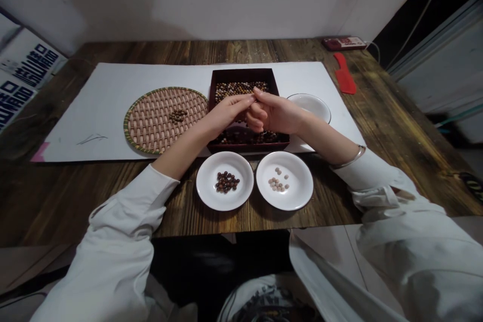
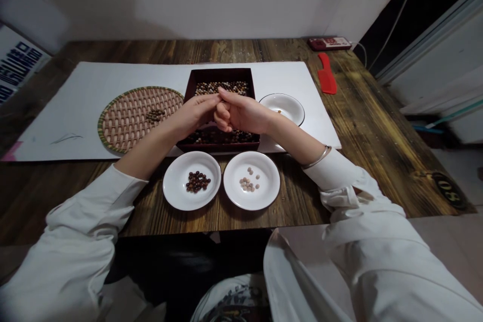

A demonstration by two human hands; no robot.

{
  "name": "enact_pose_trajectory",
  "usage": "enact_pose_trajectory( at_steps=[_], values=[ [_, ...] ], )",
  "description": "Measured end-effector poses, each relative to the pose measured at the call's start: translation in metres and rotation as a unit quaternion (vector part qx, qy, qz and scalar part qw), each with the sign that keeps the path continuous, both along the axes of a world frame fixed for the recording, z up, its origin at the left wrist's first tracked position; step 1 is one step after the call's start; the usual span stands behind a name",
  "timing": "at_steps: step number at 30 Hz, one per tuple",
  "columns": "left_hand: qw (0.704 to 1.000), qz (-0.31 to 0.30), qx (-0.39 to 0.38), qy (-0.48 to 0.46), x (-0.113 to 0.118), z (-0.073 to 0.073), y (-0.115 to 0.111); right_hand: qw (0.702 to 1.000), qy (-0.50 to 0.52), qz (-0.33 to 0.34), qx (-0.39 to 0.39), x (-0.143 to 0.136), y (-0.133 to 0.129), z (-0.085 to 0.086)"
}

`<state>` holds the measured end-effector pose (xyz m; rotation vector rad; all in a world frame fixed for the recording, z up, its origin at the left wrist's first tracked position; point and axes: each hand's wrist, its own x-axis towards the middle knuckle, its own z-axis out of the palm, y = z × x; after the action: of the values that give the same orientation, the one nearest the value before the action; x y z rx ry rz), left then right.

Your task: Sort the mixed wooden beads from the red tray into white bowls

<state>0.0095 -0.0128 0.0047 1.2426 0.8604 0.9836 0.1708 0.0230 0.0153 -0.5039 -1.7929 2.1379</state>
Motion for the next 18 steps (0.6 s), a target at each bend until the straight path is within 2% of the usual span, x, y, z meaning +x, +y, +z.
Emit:
enact_pose_trajectory(
  at_steps=[6,10,12,14,16,18],
  values=[
    [0.999,-0.026,-0.024,-0.017,0.0,0.0,0.001,0.999,0.03,0.012,0.025,-0.003,-0.002,-0.003],
    [0.996,-0.074,-0.046,0.017,-0.002,0.005,-0.002,0.994,-0.033,0.043,0.099,-0.004,-0.01,-0.002],
    [0.993,-0.099,-0.05,0.051,-0.002,0.008,-0.004,0.973,-0.107,0.052,0.196,-0.005,-0.014,-0.002],
    [0.988,-0.119,-0.045,0.086,-0.002,0.01,-0.007,0.938,-0.178,0.055,0.294,-0.005,-0.017,-0.002],
    [0.985,-0.125,-0.029,0.115,-0.002,0.011,-0.008,0.911,-0.206,0.059,0.351,-0.006,-0.017,-0.003],
    [0.984,-0.119,-0.006,0.134,-0.002,0.011,-0.009,0.902,-0.195,0.063,0.379,-0.006,-0.015,-0.007]
  ],
)
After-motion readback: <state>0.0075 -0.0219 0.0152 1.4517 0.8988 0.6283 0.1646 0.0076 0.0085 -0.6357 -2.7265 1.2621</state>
